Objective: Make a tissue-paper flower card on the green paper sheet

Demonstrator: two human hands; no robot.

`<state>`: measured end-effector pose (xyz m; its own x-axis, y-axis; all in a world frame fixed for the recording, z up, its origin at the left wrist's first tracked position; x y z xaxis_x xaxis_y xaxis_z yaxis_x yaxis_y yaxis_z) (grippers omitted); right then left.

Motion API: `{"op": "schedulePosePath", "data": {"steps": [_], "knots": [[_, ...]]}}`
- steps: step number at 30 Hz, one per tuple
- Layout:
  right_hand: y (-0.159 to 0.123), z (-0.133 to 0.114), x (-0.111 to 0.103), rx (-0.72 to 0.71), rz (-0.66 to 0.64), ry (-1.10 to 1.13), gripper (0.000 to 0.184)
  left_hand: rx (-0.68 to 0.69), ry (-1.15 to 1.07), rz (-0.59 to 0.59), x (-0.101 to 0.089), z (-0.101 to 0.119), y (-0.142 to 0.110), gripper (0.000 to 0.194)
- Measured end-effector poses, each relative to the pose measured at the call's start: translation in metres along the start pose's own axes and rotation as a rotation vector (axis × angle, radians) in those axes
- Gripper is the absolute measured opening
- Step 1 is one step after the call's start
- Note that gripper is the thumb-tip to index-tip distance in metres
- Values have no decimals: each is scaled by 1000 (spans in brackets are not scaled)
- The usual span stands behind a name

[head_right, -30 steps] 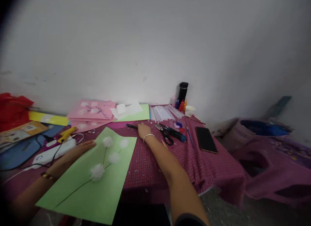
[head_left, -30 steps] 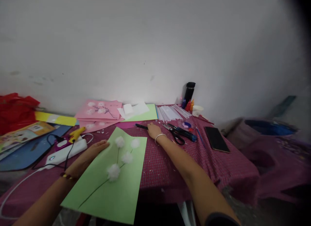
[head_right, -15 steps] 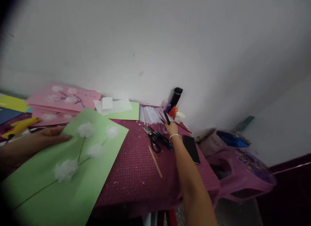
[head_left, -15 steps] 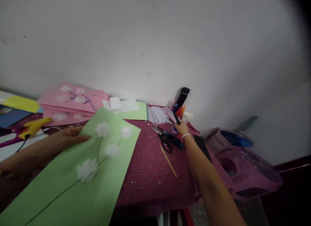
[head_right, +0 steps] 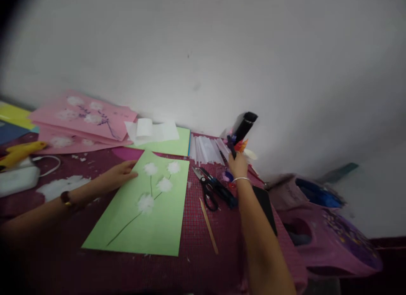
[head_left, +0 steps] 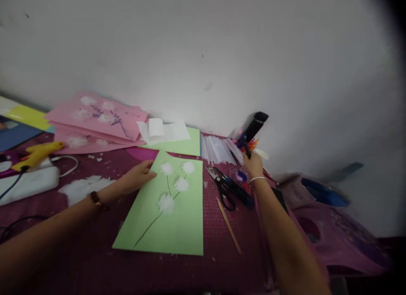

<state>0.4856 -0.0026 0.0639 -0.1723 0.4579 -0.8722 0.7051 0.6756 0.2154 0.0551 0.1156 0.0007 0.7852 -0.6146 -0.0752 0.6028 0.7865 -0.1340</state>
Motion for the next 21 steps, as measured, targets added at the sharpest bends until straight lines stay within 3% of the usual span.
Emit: {"op": "schedulePosePath", "data": {"steps": [4, 8, 11, 13, 14, 15, 17, 19, 21], "knots": [[-51, -28, 2, -100, -90, 224, 33, 79, 372, 54, -8, -4, -2, 76], [-125, -56, 11, -158, -276, 402, 42, 52, 757, -64, 1, -1, -24, 57], [-173, -77, 27, -133, -516, 624, 38, 89, 1051, -109, 14, 15, -45, 38], [-201, -92, 41, -111, -687, 683, 31, 290, 1140, -111, 35, 37, -62, 36], [-215, -103, 48, -126, -792, 673, 28, 456, 1161, -110, 50, 51, -72, 39], [-232, -115, 57, -172, -922, 641, 26, 642, 1165, -104, 65, 63, -85, 42], [-261, -136, 69, -286, -1132, 579, 22, 883, 1179, -136, 91, 73, -105, 43], [-278, -148, 77, -355, -1240, 568, 23, 928, 1209, -232, 108, 65, -110, 31], [-279, -151, 84, -344, -1267, 611, 29, 841, 1236, -297, 111, 51, -103, 19]]}}
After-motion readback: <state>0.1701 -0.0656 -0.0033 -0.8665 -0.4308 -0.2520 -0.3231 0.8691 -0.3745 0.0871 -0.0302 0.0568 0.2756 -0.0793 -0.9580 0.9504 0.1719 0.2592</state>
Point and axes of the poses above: each hand's wrist, its own y-axis towards the middle knuckle, its own x-axis out of the palm, z = x × y, the point moved 9 cm from there along y, towards the middle knuckle, and after that the axes turned 15 degrees about -y, right-handed, at the moved point
